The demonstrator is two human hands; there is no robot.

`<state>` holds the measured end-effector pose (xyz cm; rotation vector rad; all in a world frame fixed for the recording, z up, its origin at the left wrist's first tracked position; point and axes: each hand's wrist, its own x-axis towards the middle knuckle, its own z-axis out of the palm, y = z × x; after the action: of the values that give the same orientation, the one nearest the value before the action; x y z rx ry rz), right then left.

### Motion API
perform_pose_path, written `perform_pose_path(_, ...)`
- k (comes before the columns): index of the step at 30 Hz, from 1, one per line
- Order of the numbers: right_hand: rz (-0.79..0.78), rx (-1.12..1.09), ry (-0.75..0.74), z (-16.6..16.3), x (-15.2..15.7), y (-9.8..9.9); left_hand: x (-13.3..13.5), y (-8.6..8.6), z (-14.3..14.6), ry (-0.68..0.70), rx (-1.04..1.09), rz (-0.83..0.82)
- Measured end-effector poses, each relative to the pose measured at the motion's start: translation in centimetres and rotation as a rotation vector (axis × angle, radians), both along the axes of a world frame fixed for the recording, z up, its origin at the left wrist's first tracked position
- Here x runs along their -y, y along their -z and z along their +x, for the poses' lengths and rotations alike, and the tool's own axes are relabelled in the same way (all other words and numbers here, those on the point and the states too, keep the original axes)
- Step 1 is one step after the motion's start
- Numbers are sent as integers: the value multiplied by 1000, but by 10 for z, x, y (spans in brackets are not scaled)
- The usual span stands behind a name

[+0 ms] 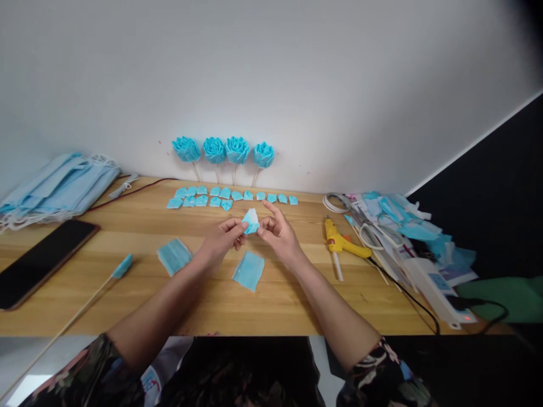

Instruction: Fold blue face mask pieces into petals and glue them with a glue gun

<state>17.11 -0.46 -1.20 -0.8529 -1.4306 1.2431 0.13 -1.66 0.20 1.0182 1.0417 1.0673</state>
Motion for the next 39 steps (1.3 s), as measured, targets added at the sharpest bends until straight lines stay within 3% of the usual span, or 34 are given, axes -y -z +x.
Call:
perform_pose_path(7, -70, -117, 58, 11, -3, -9, 1, -1, -2, 59, -71, 12)
perform_pose_path(15, -124, -97, 43, 6, 1, -13, 3, 0, 0, 108, -120, 16)
perform_pose_path(24, -114, -81, 75, 4, 1, -12, 4, -4, 2, 101, 35, -11)
perform_pose_path(33, -107, -69, 65, 2, 3, -9, 5, -7, 1, 121, -52, 12)
perform_pose_path(39, -22, 25, 105, 2, 2, -5, 6, -8, 0, 110, -46, 6)
